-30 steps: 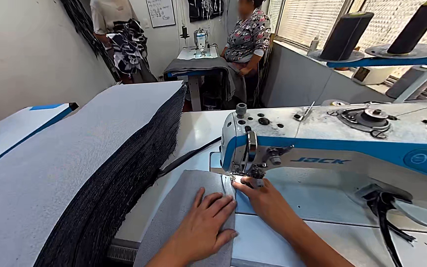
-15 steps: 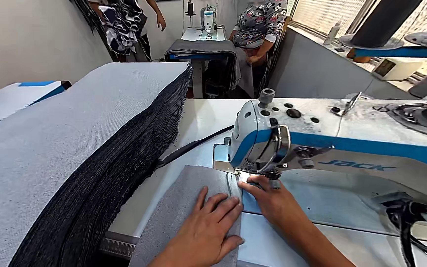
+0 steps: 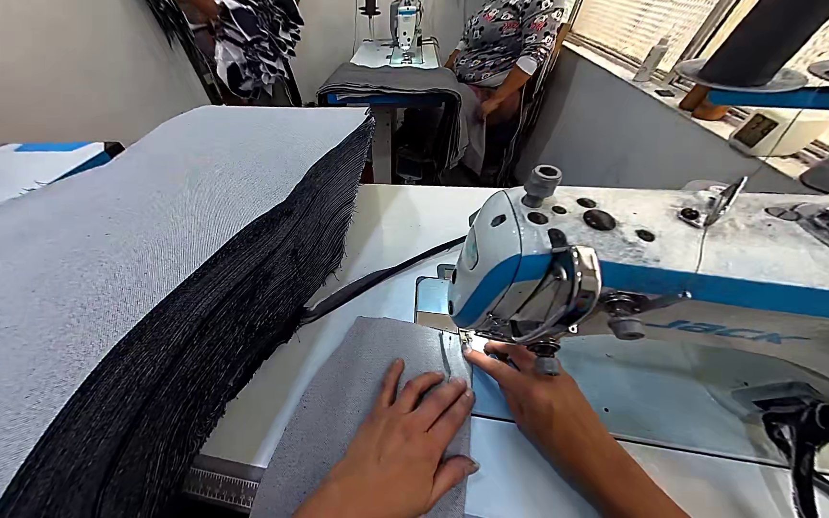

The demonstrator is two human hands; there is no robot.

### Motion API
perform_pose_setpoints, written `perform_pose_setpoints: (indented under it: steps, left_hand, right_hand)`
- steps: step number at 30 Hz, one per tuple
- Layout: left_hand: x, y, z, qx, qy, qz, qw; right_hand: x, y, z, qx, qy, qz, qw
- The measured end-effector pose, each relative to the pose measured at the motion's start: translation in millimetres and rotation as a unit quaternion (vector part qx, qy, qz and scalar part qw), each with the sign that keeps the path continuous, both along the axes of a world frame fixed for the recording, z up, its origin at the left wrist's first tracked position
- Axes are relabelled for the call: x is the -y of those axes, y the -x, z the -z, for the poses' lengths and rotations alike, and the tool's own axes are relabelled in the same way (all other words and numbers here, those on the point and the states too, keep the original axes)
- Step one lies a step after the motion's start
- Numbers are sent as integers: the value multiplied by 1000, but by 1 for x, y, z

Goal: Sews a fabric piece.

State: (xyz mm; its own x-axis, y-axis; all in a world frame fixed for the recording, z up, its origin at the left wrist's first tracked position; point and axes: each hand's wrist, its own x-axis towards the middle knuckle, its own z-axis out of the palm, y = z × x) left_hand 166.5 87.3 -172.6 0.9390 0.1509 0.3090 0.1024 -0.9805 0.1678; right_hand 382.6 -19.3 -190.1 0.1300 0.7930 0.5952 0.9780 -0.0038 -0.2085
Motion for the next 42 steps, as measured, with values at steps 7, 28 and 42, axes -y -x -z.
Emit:
perform_pose_setpoints:
  steps: [7,28,42]
  left_hand:
    - [0,-1,-1,-4,-2,-4,1000]
    - [1,-1,0,-2,-1,-4,1000]
    - [-3,-1,-2,-7,0,5,1000]
  right_hand:
    - [0,0,0,4,1,1,1000]
    - [1,0,-1,6,12,2,1000]
    - [0,1,-2,5,12,8,1000]
